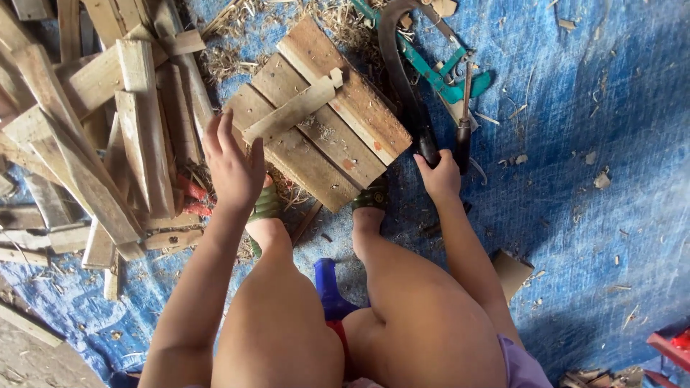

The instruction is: A person uses a machete and a chisel to carve and shape a wooden component on a tarp-covered floor.

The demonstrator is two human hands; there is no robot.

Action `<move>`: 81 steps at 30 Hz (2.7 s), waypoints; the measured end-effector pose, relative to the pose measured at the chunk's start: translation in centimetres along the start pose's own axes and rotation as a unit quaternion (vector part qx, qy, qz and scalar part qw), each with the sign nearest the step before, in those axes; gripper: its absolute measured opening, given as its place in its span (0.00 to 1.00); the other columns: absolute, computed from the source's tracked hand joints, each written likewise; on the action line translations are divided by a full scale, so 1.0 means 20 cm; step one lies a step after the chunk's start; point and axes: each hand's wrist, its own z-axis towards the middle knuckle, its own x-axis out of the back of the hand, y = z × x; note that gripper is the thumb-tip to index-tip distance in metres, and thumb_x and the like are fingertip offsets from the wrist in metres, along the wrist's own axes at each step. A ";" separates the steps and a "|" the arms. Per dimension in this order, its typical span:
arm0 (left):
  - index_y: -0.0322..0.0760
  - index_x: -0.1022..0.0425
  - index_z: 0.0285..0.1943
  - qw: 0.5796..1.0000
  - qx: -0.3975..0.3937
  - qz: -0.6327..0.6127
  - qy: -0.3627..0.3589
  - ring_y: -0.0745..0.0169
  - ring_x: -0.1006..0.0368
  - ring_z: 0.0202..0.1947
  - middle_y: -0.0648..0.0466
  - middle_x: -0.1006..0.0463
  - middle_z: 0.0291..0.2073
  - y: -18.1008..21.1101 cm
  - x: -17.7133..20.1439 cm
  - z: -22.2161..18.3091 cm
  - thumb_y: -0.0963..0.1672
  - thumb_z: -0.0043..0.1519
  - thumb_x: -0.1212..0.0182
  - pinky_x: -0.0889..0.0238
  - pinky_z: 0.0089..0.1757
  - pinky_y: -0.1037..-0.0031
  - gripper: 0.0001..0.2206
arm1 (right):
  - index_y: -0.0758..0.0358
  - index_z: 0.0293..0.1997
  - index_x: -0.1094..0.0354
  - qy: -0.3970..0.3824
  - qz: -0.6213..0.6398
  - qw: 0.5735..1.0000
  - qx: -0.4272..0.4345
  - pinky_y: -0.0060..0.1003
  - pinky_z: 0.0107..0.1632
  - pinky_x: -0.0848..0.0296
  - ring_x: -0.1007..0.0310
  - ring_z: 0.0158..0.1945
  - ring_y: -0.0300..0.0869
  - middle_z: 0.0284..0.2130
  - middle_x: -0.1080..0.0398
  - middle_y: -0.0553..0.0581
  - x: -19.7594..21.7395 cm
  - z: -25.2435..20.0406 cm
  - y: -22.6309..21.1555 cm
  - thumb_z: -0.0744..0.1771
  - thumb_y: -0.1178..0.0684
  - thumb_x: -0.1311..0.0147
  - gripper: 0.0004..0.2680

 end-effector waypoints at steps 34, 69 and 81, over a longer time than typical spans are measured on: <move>0.33 0.40 0.73 0.930 0.350 0.081 -0.074 0.27 0.31 0.58 0.37 0.34 0.61 -0.98 0.20 -0.49 0.48 0.65 0.36 0.29 0.54 0.47 0.29 | 0.65 0.67 0.40 0.109 -0.108 0.988 -0.032 0.55 0.57 0.29 0.33 0.59 0.61 0.55 0.37 0.68 0.00 0.19 0.40 0.71 0.39 0.43 0.22; 0.53 0.48 0.81 0.933 -0.152 0.215 -0.246 0.53 0.41 0.50 0.50 0.39 0.51 0.14 -0.33 -0.08 0.60 0.52 0.28 0.42 0.45 0.64 0.48 | 0.58 0.79 0.52 -0.207 -0.024 0.976 0.059 0.51 0.42 0.24 0.19 0.35 0.59 0.34 0.23 0.73 1.04 -0.42 -0.55 0.70 0.48 0.49 0.26; 0.63 0.63 0.84 0.916 -0.137 0.154 -0.345 0.40 0.76 0.80 0.48 0.67 0.82 0.16 -0.34 0.02 0.58 0.59 0.38 0.65 0.66 0.28 0.46 | 0.39 0.78 0.49 -0.266 -0.403 0.851 0.205 0.56 0.46 0.22 0.19 0.46 0.65 0.44 0.21 0.71 1.17 -0.34 -0.89 0.70 0.40 0.59 0.23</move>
